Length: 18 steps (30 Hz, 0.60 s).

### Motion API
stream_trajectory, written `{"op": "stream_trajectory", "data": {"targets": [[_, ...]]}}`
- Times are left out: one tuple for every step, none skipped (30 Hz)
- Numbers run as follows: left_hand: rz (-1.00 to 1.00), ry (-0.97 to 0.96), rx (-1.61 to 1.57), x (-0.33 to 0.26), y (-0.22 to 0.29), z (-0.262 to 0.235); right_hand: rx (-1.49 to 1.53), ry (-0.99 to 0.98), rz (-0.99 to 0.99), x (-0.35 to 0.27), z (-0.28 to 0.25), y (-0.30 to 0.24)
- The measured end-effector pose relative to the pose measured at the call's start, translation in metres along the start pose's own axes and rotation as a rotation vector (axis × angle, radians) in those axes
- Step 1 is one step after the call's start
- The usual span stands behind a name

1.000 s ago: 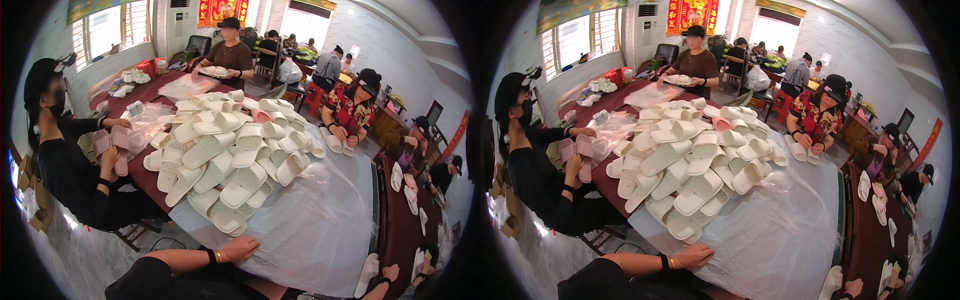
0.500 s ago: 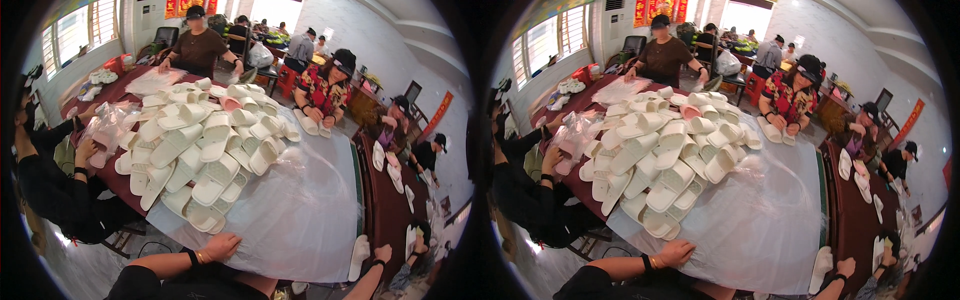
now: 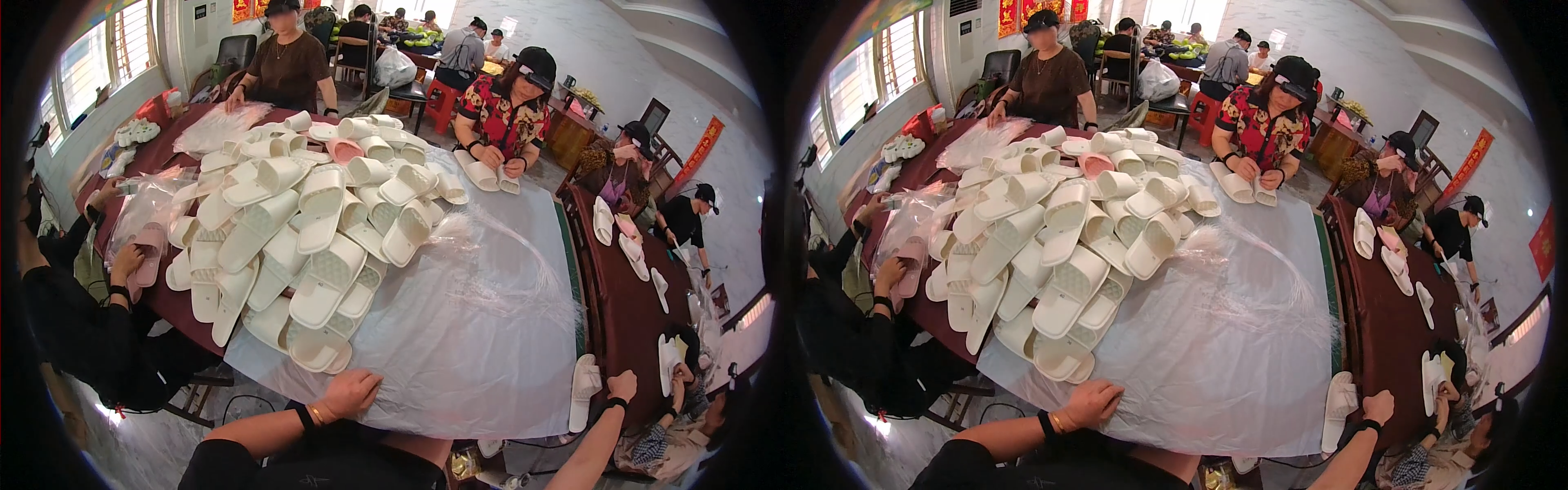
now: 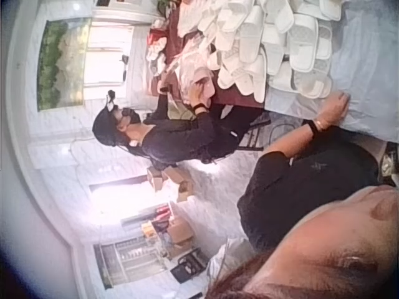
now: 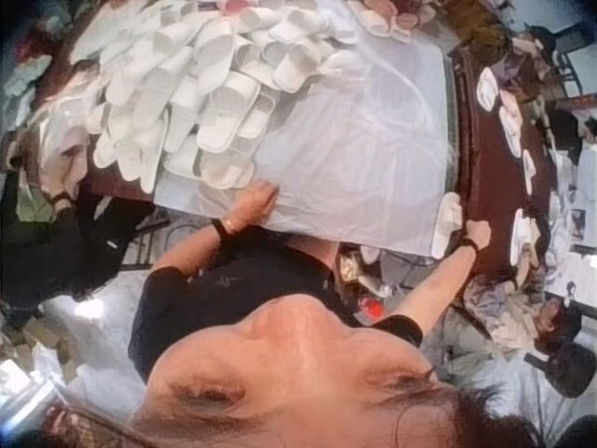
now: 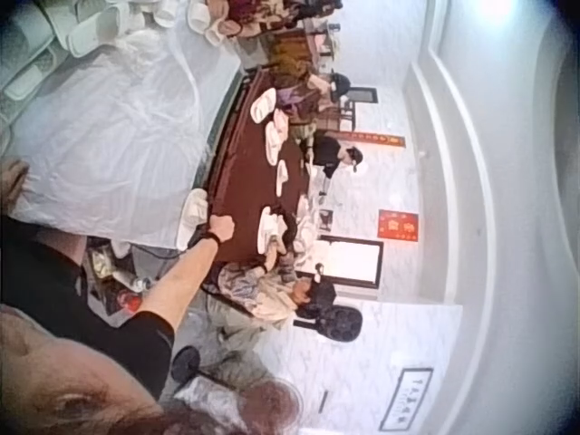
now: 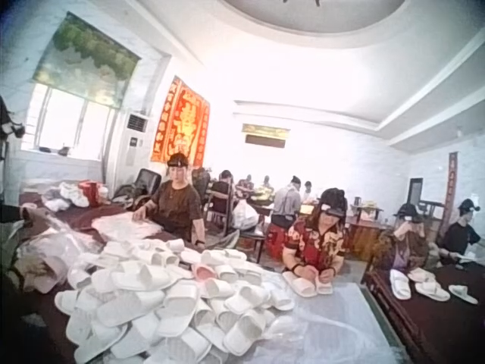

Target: Manually assemble and check white sandals at a work table with other workers.

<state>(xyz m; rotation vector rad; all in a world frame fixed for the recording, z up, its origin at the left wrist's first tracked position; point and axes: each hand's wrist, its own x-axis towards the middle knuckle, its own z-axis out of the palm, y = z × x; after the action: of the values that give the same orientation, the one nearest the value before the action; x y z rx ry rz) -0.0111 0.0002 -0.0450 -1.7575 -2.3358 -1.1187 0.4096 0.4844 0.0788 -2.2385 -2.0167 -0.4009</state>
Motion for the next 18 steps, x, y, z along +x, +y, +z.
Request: {"op": "stream_trajectory", "data": {"targets": [[0.009, -0.004, 0.000, 0.000, -0.001, 0.000, 0.022, -0.002, 0.007, -0.005, 0.001, 0.003], [0.017, -0.016, -0.008, 0.000, -0.002, 0.001, 0.024, 0.026, -0.012, -0.006, 0.002, 0.005], [0.003, -0.018, -0.016, 0.001, -0.003, 0.002, 0.024, 0.055, -0.027, -0.003, 0.002, 0.005], [-0.002, -0.029, -0.027, 0.003, -0.004, 0.004, 0.001, 0.041, -0.060, -0.005, -0.003, 0.002], [0.026, -0.054, -0.049, 0.005, -0.004, 0.004, 0.010, 0.040, -0.064, -0.006, -0.006, 0.001], [-0.005, -0.055, -0.019, 0.005, -0.002, 0.002, 0.017, 0.030, -0.085, -0.010, -0.012, -0.006], [-0.032, -0.056, 0.006, 0.005, -0.001, 0.002, 0.006, -0.036, -0.062, -0.014, -0.019, -0.013], [-0.044, -0.052, 0.015, 0.003, -0.003, 0.001, 0.037, -0.046, -0.067, -0.024, -0.029, -0.030], [-0.039, -0.042, 0.001, 0.003, -0.002, 0.002, 0.021, -0.056, -0.047, -0.026, -0.034, -0.027], [-0.037, -0.031, -0.005, 0.003, 0.001, 0.000, 0.010, -0.076, -0.035, -0.025, -0.033, -0.024], [-0.037, -0.018, 0.013, 0.003, 0.003, -0.003, 0.017, -0.074, -0.023, -0.022, -0.029, -0.025], [-0.038, -0.019, -0.014, 0.007, -0.002, 0.007, -0.025, -0.046, 0.002, -0.025, -0.040, -0.025], [0.007, -0.039, -0.050, 0.008, 0.000, 0.008, -0.027, -0.043, 0.025, -0.023, -0.034, -0.018], [-0.020, -0.027, -0.029, 0.005, -0.001, 0.006, 0.009, -0.063, 0.013, -0.024, -0.032, -0.023], [-0.049, -0.012, -0.007, 0.003, -0.002, 0.004, 0.047, -0.082, -0.003, -0.025, -0.030, -0.027], [-0.021, -0.026, -0.022, 0.002, -0.002, 0.005, 0.052, -0.071, 0.003, -0.025, -0.027, -0.024], [-0.022, -0.017, 0.002, 0.002, 0.000, 0.006, 0.053, -0.063, 0.009, -0.025, -0.023, -0.016], [-0.026, -0.007, 0.028, 0.001, 0.002, 0.008, 0.069, -0.064, 0.019, -0.024, -0.021, -0.007]]}}
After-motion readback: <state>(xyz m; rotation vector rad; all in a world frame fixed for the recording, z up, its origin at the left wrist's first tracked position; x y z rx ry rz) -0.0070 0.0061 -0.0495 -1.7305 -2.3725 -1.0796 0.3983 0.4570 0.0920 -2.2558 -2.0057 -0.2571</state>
